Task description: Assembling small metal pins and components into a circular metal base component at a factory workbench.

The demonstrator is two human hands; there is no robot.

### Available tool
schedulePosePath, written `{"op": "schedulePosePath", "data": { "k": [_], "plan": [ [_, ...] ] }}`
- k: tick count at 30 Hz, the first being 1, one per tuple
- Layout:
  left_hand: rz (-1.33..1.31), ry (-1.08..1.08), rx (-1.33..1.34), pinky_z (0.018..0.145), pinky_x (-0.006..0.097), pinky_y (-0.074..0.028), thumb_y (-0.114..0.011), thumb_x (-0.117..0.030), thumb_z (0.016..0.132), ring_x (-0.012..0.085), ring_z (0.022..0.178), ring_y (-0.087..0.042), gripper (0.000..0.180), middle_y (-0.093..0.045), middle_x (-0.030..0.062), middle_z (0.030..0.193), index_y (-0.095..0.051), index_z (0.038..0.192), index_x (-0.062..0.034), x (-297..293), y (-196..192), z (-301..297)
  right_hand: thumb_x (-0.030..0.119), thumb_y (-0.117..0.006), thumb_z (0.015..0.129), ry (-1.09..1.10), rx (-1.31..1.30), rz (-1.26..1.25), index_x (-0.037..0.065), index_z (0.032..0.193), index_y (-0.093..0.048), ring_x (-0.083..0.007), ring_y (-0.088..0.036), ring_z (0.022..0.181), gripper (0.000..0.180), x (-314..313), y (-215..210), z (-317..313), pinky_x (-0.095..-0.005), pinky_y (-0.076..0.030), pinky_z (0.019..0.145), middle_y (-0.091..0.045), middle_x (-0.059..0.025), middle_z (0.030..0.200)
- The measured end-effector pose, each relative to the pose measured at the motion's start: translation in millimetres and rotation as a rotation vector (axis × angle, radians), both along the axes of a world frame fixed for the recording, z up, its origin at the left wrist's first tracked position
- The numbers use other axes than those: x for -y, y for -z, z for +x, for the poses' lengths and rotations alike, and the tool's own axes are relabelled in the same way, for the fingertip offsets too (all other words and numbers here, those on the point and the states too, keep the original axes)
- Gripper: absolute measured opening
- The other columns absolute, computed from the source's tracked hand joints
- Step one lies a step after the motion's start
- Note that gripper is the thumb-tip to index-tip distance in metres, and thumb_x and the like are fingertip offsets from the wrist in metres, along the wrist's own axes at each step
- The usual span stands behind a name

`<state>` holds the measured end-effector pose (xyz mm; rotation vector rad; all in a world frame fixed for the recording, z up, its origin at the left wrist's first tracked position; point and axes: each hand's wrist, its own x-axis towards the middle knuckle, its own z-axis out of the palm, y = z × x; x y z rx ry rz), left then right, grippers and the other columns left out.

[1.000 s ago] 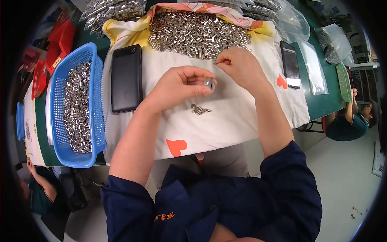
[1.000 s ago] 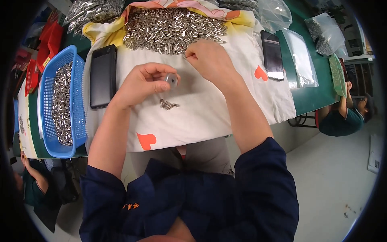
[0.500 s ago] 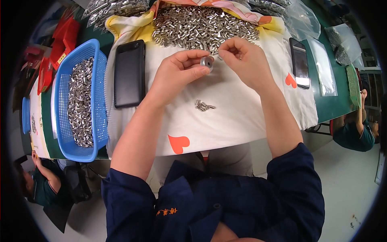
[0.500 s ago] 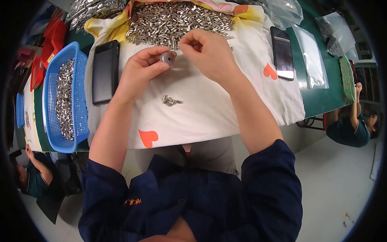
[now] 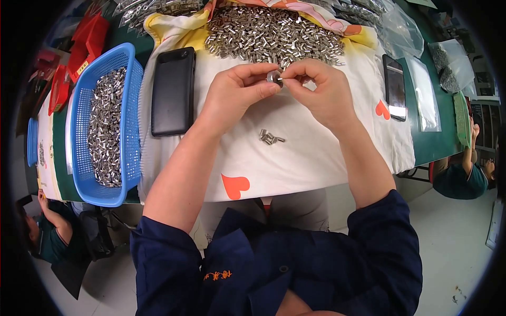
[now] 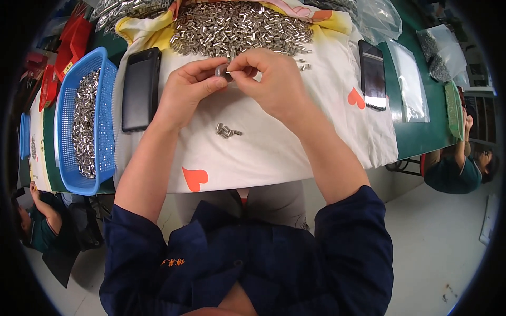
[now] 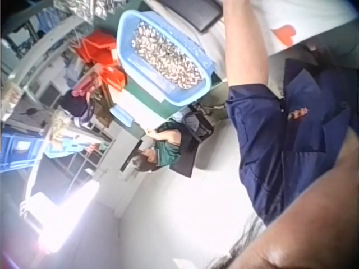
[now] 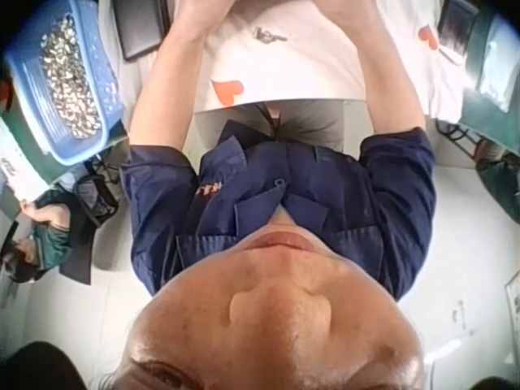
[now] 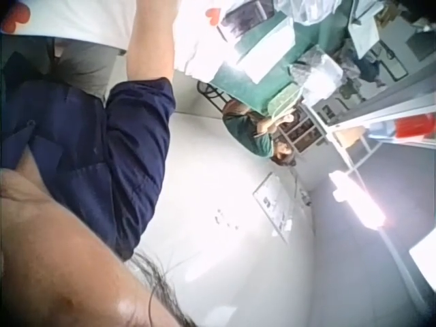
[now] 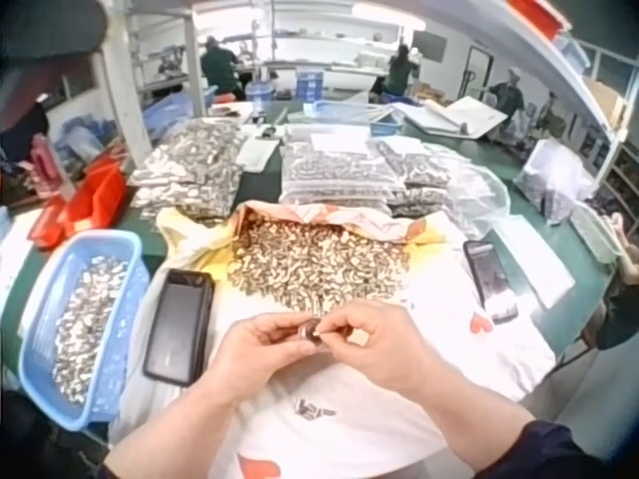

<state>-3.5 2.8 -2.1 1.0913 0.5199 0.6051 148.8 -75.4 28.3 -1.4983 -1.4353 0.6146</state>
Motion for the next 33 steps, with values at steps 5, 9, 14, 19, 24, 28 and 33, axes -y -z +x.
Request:
{"op": "schedulePosePath", "data": {
  "k": [5,9,14,19,24,28,33],
  "plan": [
    [0.215,0.003,-0.214,0.071,0.02,-0.046,-0.064,0.0,0.073,0.0083,0.079,-0.058,0.033,-0.062,0.0056,0.089,-0.057,0.105,0.0012,1,0,-1,0.005,-0.061,0.071,-0.034,0.125,-0.086,0.001,0.078,-0.06,-0.0135,-0.056,0.061,0.009,1,0,3,-0.0237,-0.046,0.057,-0.061,-0.0062,0.074],
    [0.21,0.024,-0.215,0.071,0.02,-0.047,-0.065,-0.001,0.073,0.0079,0.078,-0.058,0.032,-0.063,0.0058,0.089,-0.058,0.104,0.0019,1,-1,-2,0.006,-0.062,0.071,-0.029,0.106,-0.101,0.001,0.077,-0.06,-0.0112,-0.055,0.061,0.009,1,2,4,-0.0232,-0.045,0.057,-0.06,-0.0048,0.073],
    [0.181,0.115,-0.214,0.073,0.02,-0.047,-0.065,-0.001,0.072,0.0082,0.08,-0.058,0.032,-0.063,0.0056,0.09,-0.058,0.104,0.0017,2,-5,-2,0.006,-0.065,0.071,-0.167,-0.209,-0.411,0.003,0.08,-0.059,-0.0054,-0.051,0.063,0.011,-8,9,23,-0.0202,-0.042,0.056,-0.057,0.0006,0.07],
    [0.165,0.117,-0.182,0.073,0.02,-0.047,-0.066,-0.002,0.072,0.0082,0.081,-0.058,0.03,-0.062,0.0046,0.089,-0.059,0.101,0.0014,5,-4,-3,0.008,-0.064,0.072,-0.144,-0.245,-0.313,0.002,0.079,-0.059,-0.0049,-0.048,0.061,0.011,-7,5,27,-0.0197,-0.04,0.055,-0.056,0.0016,0.068],
    [0.225,0.274,-0.293,0.069,0.019,-0.045,-0.065,0.004,0.071,0.0053,0.077,-0.055,0.031,-0.06,-0.0005,0.086,-0.059,0.101,-0.0014,15,-7,-2,0.008,-0.061,0.076,0.054,-0.091,-0.251,0.003,0.082,-0.058,-0.0054,-0.049,0.065,0.008,-10,6,36,-0.0188,-0.04,0.06,-0.057,0.0011,0.075],
    [0.259,0.457,-0.336,0.067,0.018,-0.045,-0.066,0.003,0.069,0.0043,0.072,-0.052,0.031,-0.058,-0.0015,0.083,-0.061,0.099,-0.0014,15,-15,-3,0.015,-0.059,0.072,0.137,0.471,-0.223,0.005,0.078,-0.061,-0.0231,-0.055,0.067,0.012,-5,16,28,-0.0324,-0.044,0.062,-0.058,-0.0098,0.071],
    [0.136,0.306,-0.211,0.07,0.02,-0.046,-0.064,0.002,0.072,0.0064,0.076,-0.055,0.031,-0.06,0.0018,0.087,-0.059,0.102,-0.0003,8,-12,-5,0.014,-0.059,0.072,0.086,0.686,-0.119,0.004,0.077,-0.061,-0.0248,-0.056,0.072,0.011,-7,16,18,-0.034,-0.045,0.066,-0.058,-0.0102,0.071]
  ]
}}
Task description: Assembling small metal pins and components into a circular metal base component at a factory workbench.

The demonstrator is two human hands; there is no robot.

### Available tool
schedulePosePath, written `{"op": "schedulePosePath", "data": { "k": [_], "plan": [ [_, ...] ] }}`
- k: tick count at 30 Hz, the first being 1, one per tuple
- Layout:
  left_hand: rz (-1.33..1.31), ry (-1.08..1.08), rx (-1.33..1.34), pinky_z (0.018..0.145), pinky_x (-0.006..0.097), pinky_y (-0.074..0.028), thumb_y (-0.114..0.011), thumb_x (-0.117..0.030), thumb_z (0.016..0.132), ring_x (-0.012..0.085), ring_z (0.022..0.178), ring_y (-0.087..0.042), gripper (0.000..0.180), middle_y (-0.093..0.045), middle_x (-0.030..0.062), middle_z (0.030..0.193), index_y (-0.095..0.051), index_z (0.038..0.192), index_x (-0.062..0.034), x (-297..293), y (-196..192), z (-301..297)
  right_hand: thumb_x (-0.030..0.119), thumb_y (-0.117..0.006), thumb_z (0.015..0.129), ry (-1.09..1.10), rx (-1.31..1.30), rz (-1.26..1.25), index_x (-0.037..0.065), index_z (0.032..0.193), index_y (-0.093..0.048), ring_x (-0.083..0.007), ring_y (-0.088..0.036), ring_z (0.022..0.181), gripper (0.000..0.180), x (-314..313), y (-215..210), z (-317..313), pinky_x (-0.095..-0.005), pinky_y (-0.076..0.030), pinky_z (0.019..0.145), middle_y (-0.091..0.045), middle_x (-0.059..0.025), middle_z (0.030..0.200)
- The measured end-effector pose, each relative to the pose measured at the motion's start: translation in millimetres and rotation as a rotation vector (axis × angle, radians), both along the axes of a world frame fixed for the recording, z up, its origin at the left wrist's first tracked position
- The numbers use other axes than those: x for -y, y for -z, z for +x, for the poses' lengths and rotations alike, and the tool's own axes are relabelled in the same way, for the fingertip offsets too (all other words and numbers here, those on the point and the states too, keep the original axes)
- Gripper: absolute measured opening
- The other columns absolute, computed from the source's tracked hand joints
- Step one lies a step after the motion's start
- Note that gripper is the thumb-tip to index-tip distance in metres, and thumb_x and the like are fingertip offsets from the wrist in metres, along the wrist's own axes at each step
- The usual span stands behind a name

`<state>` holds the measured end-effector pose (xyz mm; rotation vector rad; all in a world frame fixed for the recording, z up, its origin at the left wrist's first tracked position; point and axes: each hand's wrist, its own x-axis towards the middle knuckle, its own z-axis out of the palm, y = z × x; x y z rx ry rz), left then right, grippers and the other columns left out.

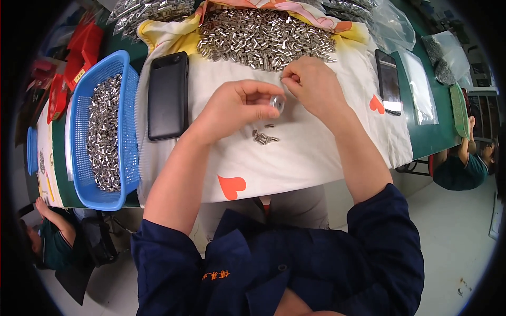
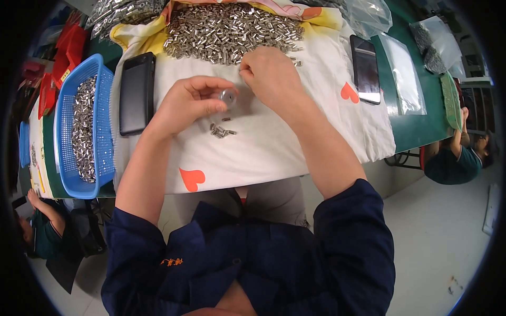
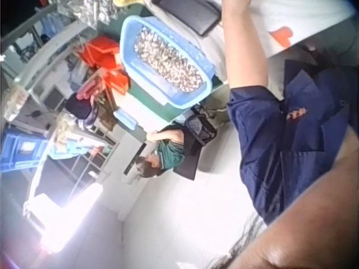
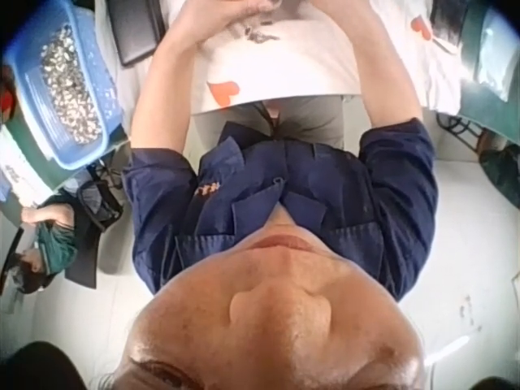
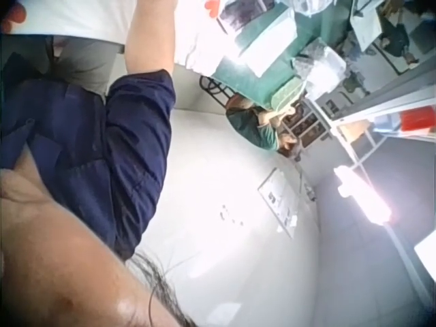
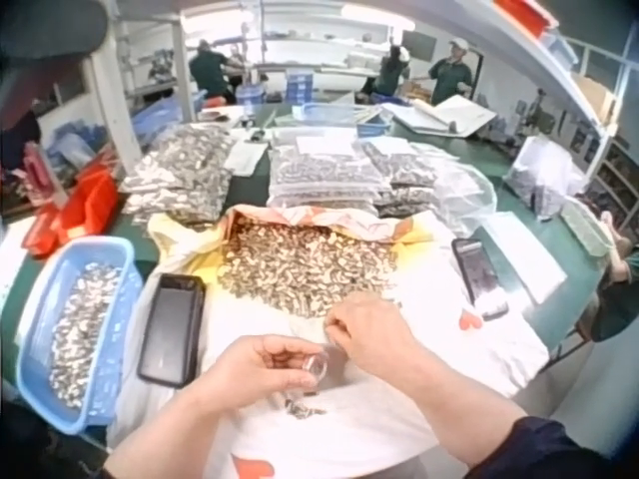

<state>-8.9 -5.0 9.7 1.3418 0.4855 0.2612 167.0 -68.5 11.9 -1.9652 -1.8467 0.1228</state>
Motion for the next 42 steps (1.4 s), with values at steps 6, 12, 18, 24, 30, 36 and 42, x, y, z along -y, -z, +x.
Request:
{"op": "schedulePosePath", "data": {
  "k": [6,12,18,24,30,36,42],
  "plan": [
    [-0.069,-0.245,0.118,0.074,0.021,-0.046,-0.063,0.0,0.073,0.0101,0.08,-0.058,0.031,-0.061,0.0055,0.089,-0.056,0.103,0.0015,-7,7,1,0.008,-0.059,0.073,-0.15,-0.746,-0.014,0.001,0.077,-0.058,-0.0162,-0.057,0.064,0.009,7,-19,-4,-0.0247,-0.045,0.061,-0.06,-0.0082,0.072],
    [-0.036,-0.263,0.13,0.073,0.021,-0.047,-0.064,0.0,0.074,0.0104,0.079,-0.058,0.03,-0.062,0.006,0.087,-0.056,0.103,0.002,-7,10,2,0.006,-0.059,0.071,-0.143,-0.492,0.086,0.001,0.078,-0.059,-0.0175,-0.058,0.067,0.009,11,-20,-17,-0.0261,-0.046,0.061,-0.061,-0.0078,0.073],
    [0.045,-0.29,0.064,0.072,0.02,-0.047,-0.064,0.0,0.074,0.01,0.08,-0.059,0.029,-0.063,0.0072,0.087,-0.057,0.102,0.004,-6,9,3,0.008,-0.06,0.071,-0.135,-0.51,0.068,0.001,0.077,-0.059,-0.0165,-0.059,0.066,0.009,10,-17,-18,-0.0258,-0.046,0.06,-0.06,-0.0065,0.071],
    [0.052,-0.222,0.016,0.071,0.02,-0.047,-0.064,0.001,0.073,0.01,0.08,-0.059,0.029,-0.062,0.007,0.087,-0.057,0.101,0.004,-1,3,3,0.007,-0.06,0.072,-0.122,-0.629,-0.195,0.001,0.079,-0.061,-0.0101,-0.054,0.066,0.009,8,-24,-7,-0.023,-0.043,0.062,-0.06,-0.0035,0.073],
    [0.11,-0.026,-0.117,0.069,0.02,-0.048,-0.064,0.005,0.071,0.0088,0.077,-0.058,0.031,-0.061,0.0034,0.087,-0.058,0.101,0.0009,7,3,3,0.012,-0.06,0.073,0.13,-0.314,-0.259,0.002,0.082,-0.06,-0.0089,-0.051,0.062,0.014,9,-31,30,-0.0221,-0.041,0.059,-0.059,-0.003,0.071],
    [0.063,-0.074,-0.059,0.067,0.019,-0.046,-0.067,-0.001,0.071,0.0051,0.074,-0.054,0.028,-0.059,-0.0003,0.079,-0.061,0.098,-0.0008,5,3,3,0.013,-0.057,0.07,0.053,-0.002,-0.06,0.003,0.072,-0.059,-0.0273,-0.056,0.065,0.01,8,-5,10,-0.0364,-0.044,0.058,-0.059,-0.011,0.069],
    [0.011,-0.149,0.045,0.072,0.021,-0.047,-0.065,-0.001,0.072,0.0078,0.079,-0.057,0.029,-0.061,0.0032,0.087,-0.058,0.101,0.001,-1,9,2,0.01,-0.056,0.07,0.011,-0.013,-0.012,0.002,0.073,-0.059,-0.0268,-0.057,0.066,0.008,6,-3,7,-0.0353,-0.045,0.06,-0.059,-0.0102,0.07]
  ]
}}
